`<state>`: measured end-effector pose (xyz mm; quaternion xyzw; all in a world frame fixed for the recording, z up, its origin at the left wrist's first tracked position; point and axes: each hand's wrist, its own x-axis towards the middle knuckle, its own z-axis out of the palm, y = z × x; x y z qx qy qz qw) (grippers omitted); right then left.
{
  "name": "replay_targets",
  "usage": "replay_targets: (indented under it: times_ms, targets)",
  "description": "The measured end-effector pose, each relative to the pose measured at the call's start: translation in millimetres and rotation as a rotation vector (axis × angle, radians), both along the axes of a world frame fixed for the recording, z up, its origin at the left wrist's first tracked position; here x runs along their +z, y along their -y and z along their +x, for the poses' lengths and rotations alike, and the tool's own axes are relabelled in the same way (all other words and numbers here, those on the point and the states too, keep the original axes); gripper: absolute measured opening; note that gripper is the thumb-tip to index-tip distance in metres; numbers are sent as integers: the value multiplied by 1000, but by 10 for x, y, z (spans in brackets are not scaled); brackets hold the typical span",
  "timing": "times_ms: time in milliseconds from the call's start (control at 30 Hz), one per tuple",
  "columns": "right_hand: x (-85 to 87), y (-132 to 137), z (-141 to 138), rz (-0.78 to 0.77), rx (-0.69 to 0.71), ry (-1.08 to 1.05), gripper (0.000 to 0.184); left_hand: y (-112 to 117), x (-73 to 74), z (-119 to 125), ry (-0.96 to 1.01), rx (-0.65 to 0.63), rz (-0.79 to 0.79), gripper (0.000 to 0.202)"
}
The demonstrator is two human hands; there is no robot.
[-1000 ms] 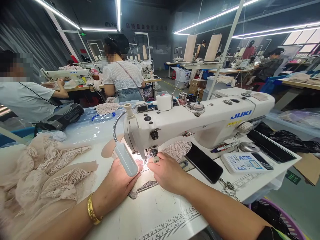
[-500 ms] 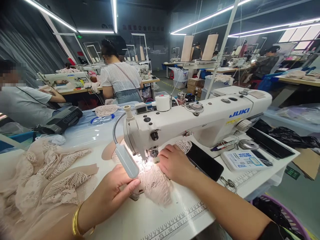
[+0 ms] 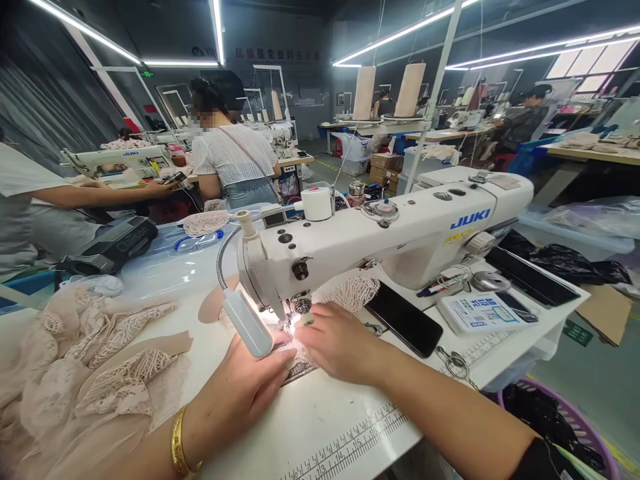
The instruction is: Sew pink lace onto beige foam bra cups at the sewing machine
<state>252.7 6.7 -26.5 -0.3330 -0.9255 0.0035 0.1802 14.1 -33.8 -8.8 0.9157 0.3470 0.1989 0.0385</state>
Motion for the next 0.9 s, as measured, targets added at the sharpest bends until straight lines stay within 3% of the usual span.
replay_targets:
  times_ms: [167,533,900]
  targets:
    - [-13,94,-112,-65,17,74,21,-63,-21,-42,-26,41,-18,15]
    - [-51,105,-118,-50,0,81,25,-64,-14,-62,-77,50,-63,26]
    - [-83,85,-111,-8,-1,57,23,-50,-10,-54,-79,63,-90,24]
